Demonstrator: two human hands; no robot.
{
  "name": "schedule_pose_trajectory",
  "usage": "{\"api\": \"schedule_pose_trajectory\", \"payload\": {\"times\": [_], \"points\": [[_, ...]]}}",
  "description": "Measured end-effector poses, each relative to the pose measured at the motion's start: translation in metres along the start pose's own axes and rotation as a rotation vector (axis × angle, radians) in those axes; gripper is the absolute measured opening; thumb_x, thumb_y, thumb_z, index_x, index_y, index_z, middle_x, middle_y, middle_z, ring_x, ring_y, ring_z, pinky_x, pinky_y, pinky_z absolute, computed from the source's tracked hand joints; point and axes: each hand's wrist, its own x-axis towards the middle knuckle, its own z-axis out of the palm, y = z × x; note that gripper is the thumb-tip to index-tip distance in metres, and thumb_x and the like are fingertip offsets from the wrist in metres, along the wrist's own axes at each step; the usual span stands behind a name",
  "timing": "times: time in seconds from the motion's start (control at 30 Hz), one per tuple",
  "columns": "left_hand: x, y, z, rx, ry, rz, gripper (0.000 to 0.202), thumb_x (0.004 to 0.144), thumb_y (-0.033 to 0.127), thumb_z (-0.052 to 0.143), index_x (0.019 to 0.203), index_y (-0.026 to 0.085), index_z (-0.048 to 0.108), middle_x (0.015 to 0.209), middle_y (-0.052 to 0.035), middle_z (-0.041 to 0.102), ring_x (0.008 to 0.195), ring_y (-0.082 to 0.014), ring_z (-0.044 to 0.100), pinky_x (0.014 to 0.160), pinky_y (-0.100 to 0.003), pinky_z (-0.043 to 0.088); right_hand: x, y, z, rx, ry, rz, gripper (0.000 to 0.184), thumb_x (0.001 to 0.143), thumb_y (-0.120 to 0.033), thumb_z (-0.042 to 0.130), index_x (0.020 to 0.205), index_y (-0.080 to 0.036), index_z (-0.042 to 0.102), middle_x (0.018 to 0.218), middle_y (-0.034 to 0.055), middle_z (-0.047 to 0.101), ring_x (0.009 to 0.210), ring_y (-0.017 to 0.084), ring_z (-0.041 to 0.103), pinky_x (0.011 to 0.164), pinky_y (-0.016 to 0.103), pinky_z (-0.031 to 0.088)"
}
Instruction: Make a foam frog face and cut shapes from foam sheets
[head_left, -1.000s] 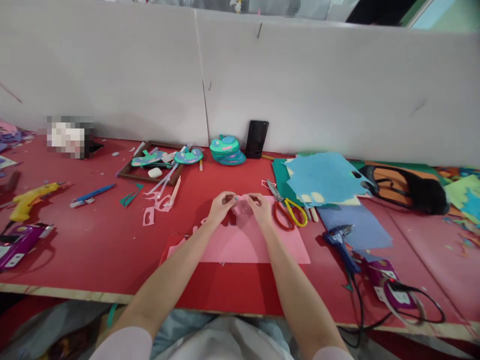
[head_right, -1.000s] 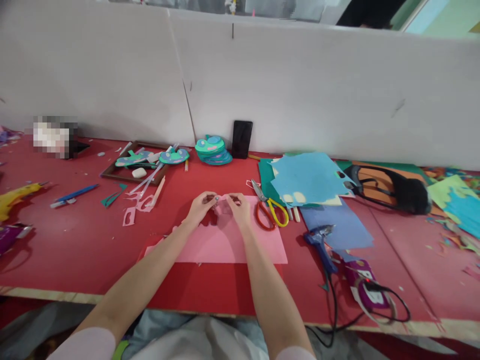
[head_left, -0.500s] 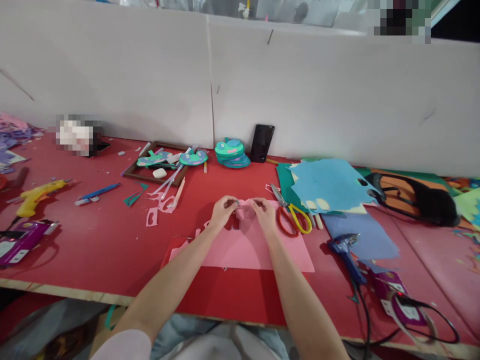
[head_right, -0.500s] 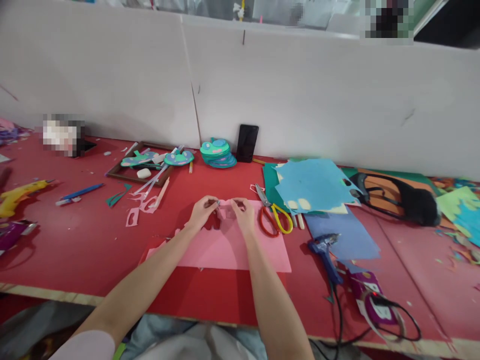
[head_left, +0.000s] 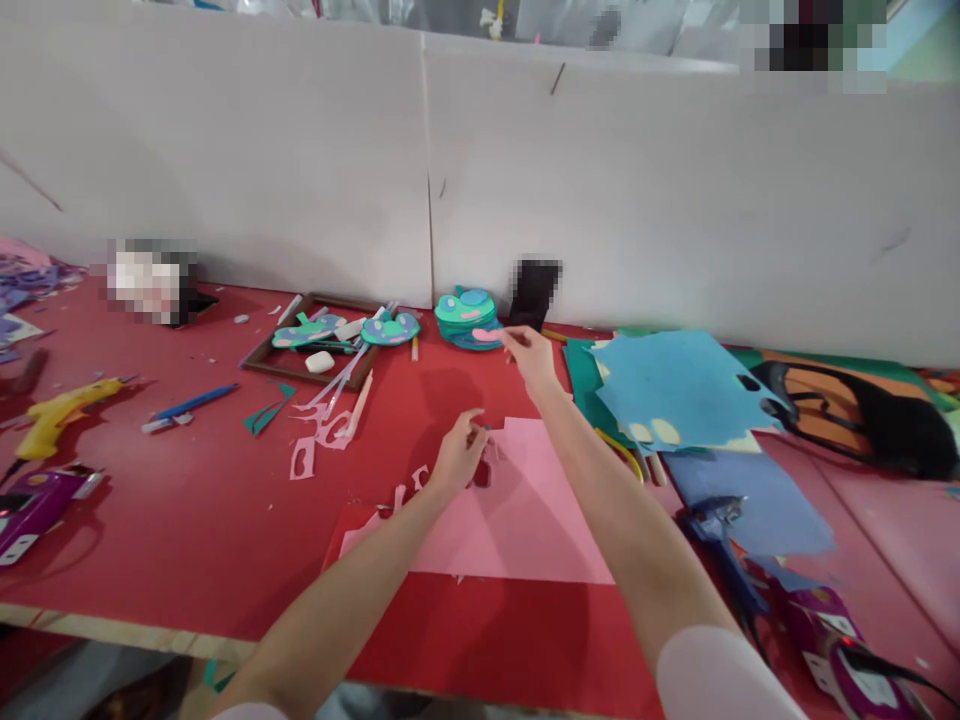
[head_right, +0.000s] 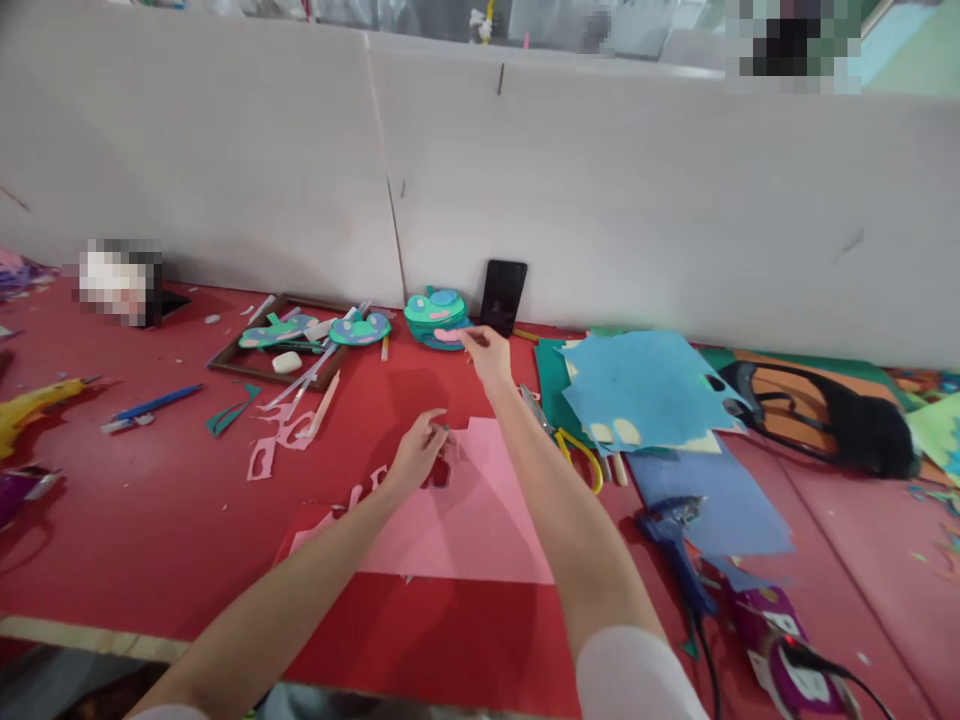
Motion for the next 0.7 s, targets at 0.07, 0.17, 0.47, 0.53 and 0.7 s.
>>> {"api": "schedule_pose_trajectory", "payload": {"times": [0.07,0.17,0.47,0.53,0.7], "points": [[-0.004,0.002,-0.001,0.095,-0.027,0.026,0.034,0.086,0.033,0.045,0.117,0.021,0.048,0.075,-0.0003,0.062,0.067,-0.0124,0.059,0.064,-0.025,0.047,0.036,-0.003,0.013,0.001,0.011,0.035,0.02,0.066,-0.032,0.066,0.077,-0.016,0.066,0.061,-0.0023,0.058,0.052,0.009,0.049,0.045,0.021,0.04],[-0.01,0.005,-0.005,0.22,-0.08,0.072,0.029,0.087,0.032,0.043,0.113,0.024,0.052,0.082,-0.0014,0.063,0.075,-0.014,0.06,0.072,-0.027,0.046,0.078,0.002,0.032,-0.014,0.026,0.096,0.016,0.066,-0.028,0.066,0.076,-0.015,0.065,0.06,-0.0021,0.057,0.053,0.01,0.051,0.045,0.021,0.041],[-0.013,0.016,-0.008,0.378,-0.148,0.033,0.024,0.085,0.025,0.043,0.106,0.024,0.057,0.093,-0.0051,0.067,0.083,-0.0184,0.061,0.076,-0.031,0.045,0.127,0.026,0.061,-0.117,0.061,0.163,0.011,0.067,-0.02,0.064,0.074,-0.013,0.066,0.055,-0.0014,0.056,0.049,0.012,0.052,0.046,0.025,0.043],[-0.013,0.018,-0.008,0.363,-0.152,0.03,0.024,0.085,0.024,0.043,0.104,0.025,0.057,0.095,-0.0051,0.067,0.084,-0.0182,0.061,0.077,-0.031,0.045,0.13,0.028,0.058,-0.15,0.061,0.14,0.012,0.066,-0.021,0.064,0.076,-0.014,0.067,0.055,-0.0012,0.056,0.048,0.012,0.051,0.047,0.026,0.044],[-0.011,0.014,-0.007,0.334,-0.151,0.048,0.023,0.084,0.021,0.045,0.102,0.025,0.058,0.091,-0.0038,0.067,0.081,-0.0168,0.061,0.076,-0.029,0.045,0.121,0.021,0.045,-0.193,0.055,0.017,0.019,0.071,-0.031,0.06,0.077,-0.016,0.069,0.065,0.0019,0.064,0.062,0.015,0.059,0.059,0.029,0.047]]}}
